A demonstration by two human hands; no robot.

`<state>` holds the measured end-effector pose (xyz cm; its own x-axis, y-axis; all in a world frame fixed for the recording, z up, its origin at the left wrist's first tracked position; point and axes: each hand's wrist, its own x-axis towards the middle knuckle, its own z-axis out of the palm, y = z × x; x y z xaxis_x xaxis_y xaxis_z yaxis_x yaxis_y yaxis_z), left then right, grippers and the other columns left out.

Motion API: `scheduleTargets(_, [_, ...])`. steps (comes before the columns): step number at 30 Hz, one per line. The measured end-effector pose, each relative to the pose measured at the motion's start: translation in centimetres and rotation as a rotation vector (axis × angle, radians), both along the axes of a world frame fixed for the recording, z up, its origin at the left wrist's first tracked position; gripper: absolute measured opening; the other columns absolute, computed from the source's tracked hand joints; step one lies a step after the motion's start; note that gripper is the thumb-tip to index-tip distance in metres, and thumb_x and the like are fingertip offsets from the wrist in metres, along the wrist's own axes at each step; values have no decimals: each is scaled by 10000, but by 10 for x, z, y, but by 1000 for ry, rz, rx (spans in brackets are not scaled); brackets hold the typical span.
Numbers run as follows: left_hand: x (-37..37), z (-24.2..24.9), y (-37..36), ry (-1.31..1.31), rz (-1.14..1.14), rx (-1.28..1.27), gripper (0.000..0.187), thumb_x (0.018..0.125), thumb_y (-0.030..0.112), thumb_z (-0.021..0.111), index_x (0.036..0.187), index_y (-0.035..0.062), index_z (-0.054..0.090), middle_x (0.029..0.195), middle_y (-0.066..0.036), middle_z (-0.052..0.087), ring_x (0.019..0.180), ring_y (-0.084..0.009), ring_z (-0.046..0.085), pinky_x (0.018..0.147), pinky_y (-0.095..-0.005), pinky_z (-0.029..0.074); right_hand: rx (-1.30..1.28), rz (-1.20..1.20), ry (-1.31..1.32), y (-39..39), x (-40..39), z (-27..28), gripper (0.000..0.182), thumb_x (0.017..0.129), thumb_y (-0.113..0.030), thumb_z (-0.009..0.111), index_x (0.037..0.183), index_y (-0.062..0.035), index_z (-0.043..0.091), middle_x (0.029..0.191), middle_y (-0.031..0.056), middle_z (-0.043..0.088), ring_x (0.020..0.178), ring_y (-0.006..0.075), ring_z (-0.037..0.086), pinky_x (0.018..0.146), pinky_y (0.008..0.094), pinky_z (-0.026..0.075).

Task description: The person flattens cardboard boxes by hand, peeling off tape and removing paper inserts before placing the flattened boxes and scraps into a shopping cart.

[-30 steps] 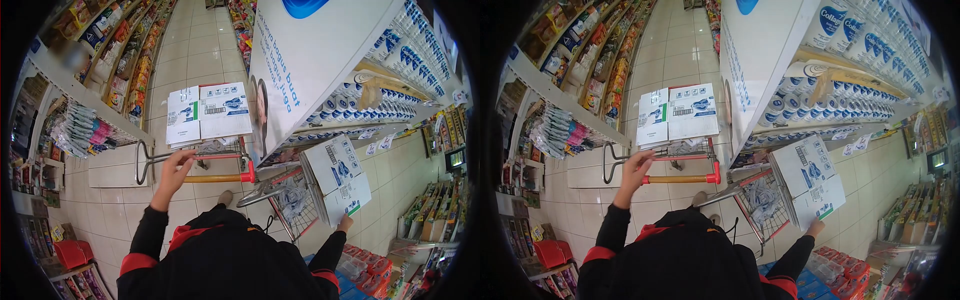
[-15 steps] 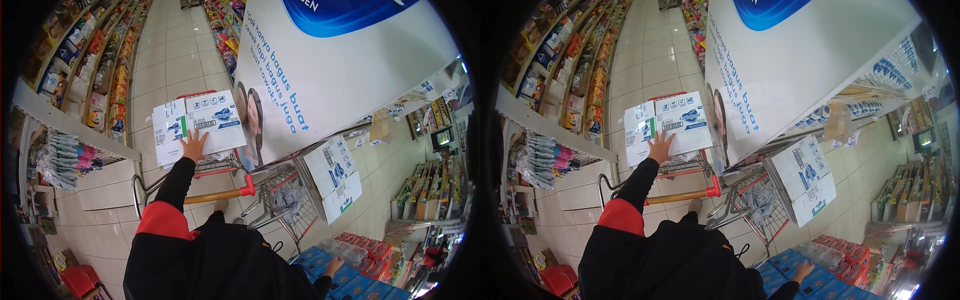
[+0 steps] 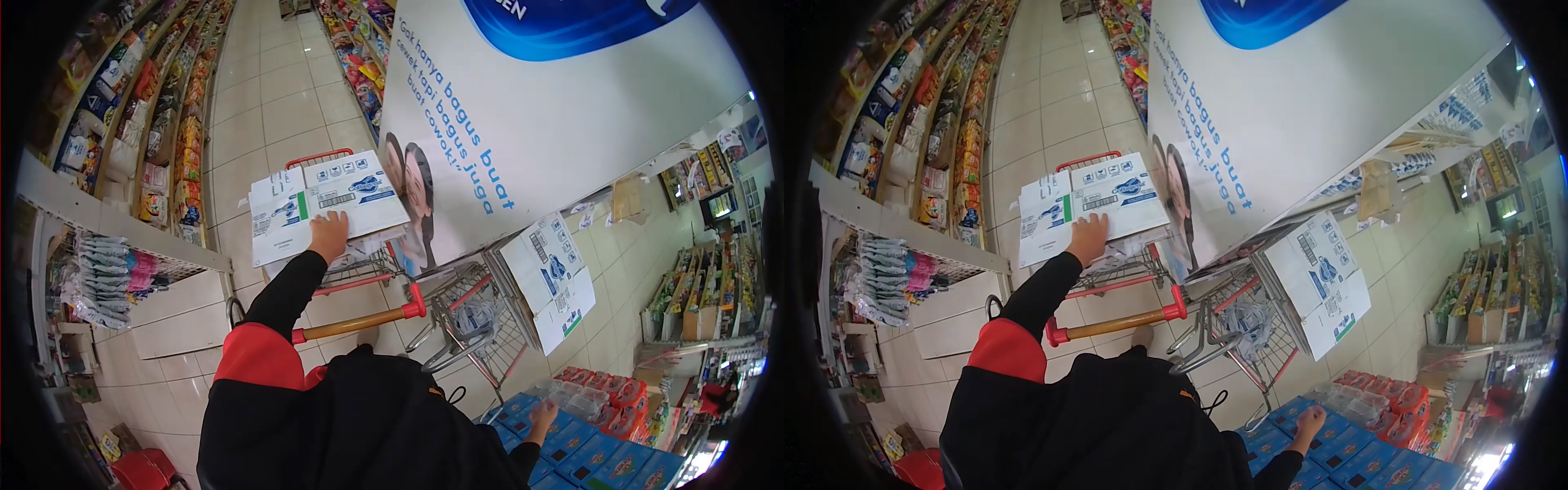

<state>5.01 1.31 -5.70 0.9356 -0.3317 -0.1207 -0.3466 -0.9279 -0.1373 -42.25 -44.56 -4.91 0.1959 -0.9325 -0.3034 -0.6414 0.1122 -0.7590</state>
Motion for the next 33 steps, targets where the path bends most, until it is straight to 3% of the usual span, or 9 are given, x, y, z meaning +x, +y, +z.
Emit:
scheduleTargets(1, [-1,2,2,-5,13,4,508,673,201,529,1126,44,361,1023,-198,432,842,-379,493,699,-507,372,-57,111,-83,3,21,14,211,719,-59,481,913,-7,417,679,52,459,525,104,454,390,216,355])
scheduleTargets(4, [-1,18,8,-285,-183,-77,305,689,110,457,971,-1,487,750,-137,514,601,-264,538,480,-307,456,-95,334,-253,15,96,59,186,744,-67,489,914,-4,444,715,46,480,568,108,483,461,202,391])
scheduleTargets(14, [41,179,81,-249,-71,-347,280,697,111,445,973,101,493,769,-139,550,701,-289,539,583,-374,436,-256,1156,-483,157,300,197,124,741,-45,503,852,8,489,799,69,517,727,118,511,614,219,410])
scheduleTargets(19, [6,258,84,-280,-194,-782,271,703,59,414,965,24,476,810,-206,513,739,-359,494,619,-355,407,-215,1385,-580,224,348,227,157,718,-69,525,851,6,489,802,102,518,733,175,526,612,252,414])
scheduleTargets(21, [-8,272,83,-261,-201,-815,248,706,53,419,944,8,473,799,-215,505,739,-365,487,618,-342,403,-400,1494,-671,253,364,241,235,710,-112,539,905,0,467,844,131,498,783,243,498,683,305,395])
scheduleTargets(25, [-32,282,81,-162,-148,-909,201,712,40,431,900,-17,474,768,-232,490,726,-380,470,608,-315,396,-637,1213,-919,300,405,251,412,671,-251,596,954,-6,424,917,157,458,879,334,422,755,399,336])
scheduleTargets(29, [-50,276,81,-127,-160,-1045,195,727,31,429,907,-26,474,747,-192,509,667,-278,508,629,-269,395,-868,958,-1017,325,438,249,456,666,-310,593,963,-7,426,923,159,453,879,348,413,747,412,333])
scheduleTargets(31, [-53,271,84,-106,-165,-1056,204,743,28,416,931,-27,474,757,-153,527,689,-194,505,661,-245,386,-570,1228,-543,333,439,248,420,692,-327,560,919,12,461,961,172,430,893,342,403,751,412,329])
scheduleTargets(33, [-56,267,84,-48,-132,-1126,219,767,28,386,958,-36,471,804,-122,548,746,-161,504,690,-233,378,-514,1303,-472,341,441,242,347,727,-304,523,805,33,501,983,174,412,911,320,391,748,394,330])
